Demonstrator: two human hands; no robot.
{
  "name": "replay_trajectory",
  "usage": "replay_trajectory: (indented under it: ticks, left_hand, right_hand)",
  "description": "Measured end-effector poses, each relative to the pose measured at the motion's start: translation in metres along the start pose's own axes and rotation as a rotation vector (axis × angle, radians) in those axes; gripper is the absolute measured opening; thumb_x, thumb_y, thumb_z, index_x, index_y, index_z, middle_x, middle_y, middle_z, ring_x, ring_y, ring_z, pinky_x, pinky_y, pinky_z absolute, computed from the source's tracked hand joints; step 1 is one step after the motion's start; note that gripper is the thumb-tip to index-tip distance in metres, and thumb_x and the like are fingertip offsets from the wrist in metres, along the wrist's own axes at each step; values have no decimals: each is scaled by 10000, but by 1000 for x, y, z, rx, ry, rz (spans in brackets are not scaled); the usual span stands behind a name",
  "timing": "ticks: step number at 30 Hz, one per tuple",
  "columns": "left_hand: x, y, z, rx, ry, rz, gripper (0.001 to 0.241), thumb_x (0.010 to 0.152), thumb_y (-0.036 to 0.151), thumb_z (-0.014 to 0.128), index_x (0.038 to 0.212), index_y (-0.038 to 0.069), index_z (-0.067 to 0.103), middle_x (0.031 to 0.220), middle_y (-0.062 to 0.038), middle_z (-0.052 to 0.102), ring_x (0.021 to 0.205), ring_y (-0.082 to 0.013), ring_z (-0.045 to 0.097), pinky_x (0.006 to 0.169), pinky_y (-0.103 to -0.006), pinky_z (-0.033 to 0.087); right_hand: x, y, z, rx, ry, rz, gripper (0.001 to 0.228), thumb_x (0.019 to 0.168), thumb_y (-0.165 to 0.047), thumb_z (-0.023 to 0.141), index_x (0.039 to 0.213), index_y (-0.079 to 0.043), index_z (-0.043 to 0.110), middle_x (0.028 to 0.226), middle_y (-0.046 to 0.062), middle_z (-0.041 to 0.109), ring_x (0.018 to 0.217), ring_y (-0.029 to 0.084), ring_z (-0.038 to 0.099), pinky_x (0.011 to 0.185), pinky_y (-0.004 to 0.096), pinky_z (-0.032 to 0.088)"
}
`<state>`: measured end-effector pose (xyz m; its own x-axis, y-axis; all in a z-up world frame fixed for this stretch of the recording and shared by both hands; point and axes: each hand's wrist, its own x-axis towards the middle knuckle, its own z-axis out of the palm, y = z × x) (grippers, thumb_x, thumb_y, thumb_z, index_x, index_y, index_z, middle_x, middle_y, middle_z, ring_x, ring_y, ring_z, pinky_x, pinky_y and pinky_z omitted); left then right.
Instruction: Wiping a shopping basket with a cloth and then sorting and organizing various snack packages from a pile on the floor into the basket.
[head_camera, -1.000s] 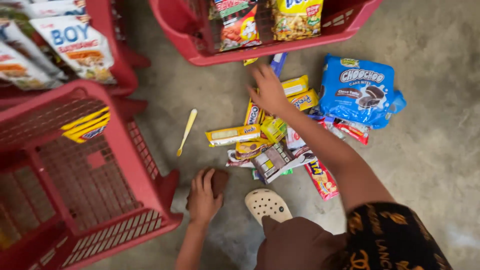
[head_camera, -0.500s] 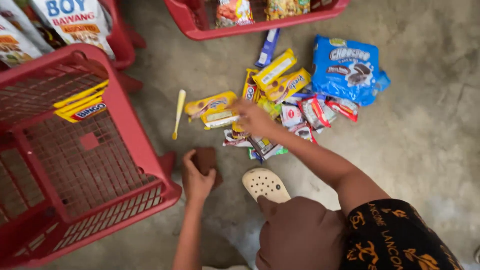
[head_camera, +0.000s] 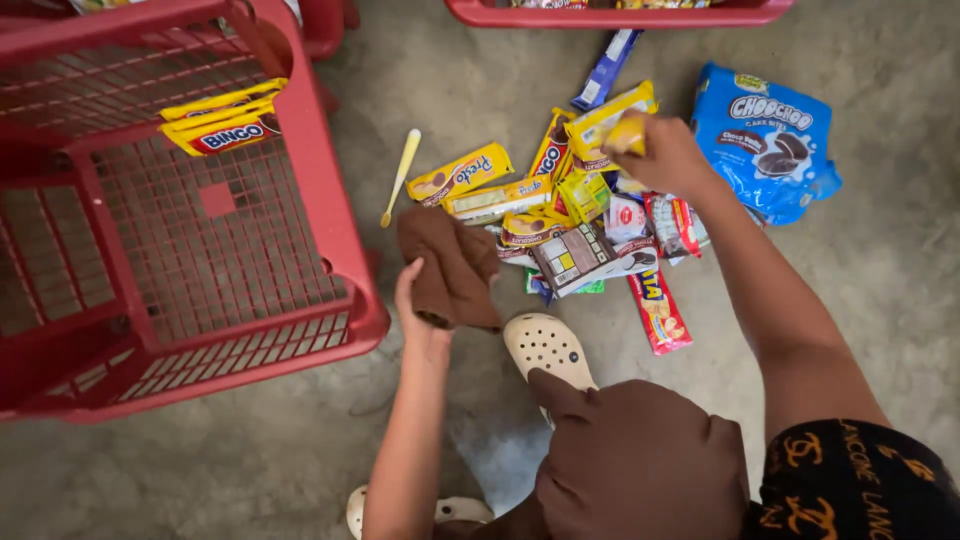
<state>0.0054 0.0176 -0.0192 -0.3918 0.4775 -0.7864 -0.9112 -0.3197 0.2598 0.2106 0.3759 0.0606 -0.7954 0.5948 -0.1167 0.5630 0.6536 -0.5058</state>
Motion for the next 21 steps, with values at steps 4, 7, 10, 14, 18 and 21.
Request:
replay_trajectory:
  ticks: [4, 7, 10, 14, 18, 21]
  left_hand:
    - [-43, 14, 74, 47, -79, -37, 659, 751, 270, 782, 1362, 72, 635, 1281, -281, 666, 1119, -441, 672, 1004, -591, 507]
    - [-61, 36, 107, 253, -220, 41, 770, 776, 263, 758, 1486, 70, 531, 1397, -230, 588, 1256, -379, 583, 1082, -520, 453]
    - [-107, 58, 145, 445, -555, 517, 680, 776, 134, 557, 1438, 13, 453, 1373, -222, 577, 1212, -336, 615, 1030, -402, 508]
    - [-133, 47, 165, 973, -418, 1258, 571, 908, 174, 557, 1466, 82, 481, 1488, -148, 480, 1404, -337, 474, 1212, -449, 367]
    - [-126, -21, 170, 1187, -371, 1424, 591, 956, 364, 666, 1503, 180, 537, 1574, -198, 377, 1462, -462, 363, 1239, -601, 264]
    - [-110, -25, 158, 1037, -240, 1433, 509, 990, 343, 649, 1470, 188, 579, 1511, -144, 436, 1415, -365, 443, 1206, -514, 334]
  right_hand:
    - [17, -49, 2, 913, -2, 245, 273, 950, -177, 677, 1218, -140, 645, 1203, 107, 710, 1049, 331, 702, 1007, 509, 548]
    - [33, -121, -27, 1517, -152, 184, 319, 962, -155, 609, 1258, -188, 495, 1272, 163, 712, 992, 321, 770, 890, 441, 665]
    - [40, -168, -47, 1585, -94, 428, 499, 923, -494, 568, 1283, -155, 509, 1051, 182, 743, 566, 271, 667, 536, 352, 523]
    - [41, -205, -42, 1737, -236, 508, 592, 822, -654, 541, 1155, -170, 620, 1127, 163, 729, 779, 267, 676, 614, 381, 505]
    - [23, -210, 52, 2122, -243, 458, 572, 954, -480, 647, 1308, -31, 627, 1301, 238, 678, 1039, 370, 743, 964, 516, 587]
    - [-16, -291, -12, 1852, -43, 543, 306, 950, -315, 706, 1140, -78, 744, 1104, 79, 783, 871, 180, 757, 837, 329, 614]
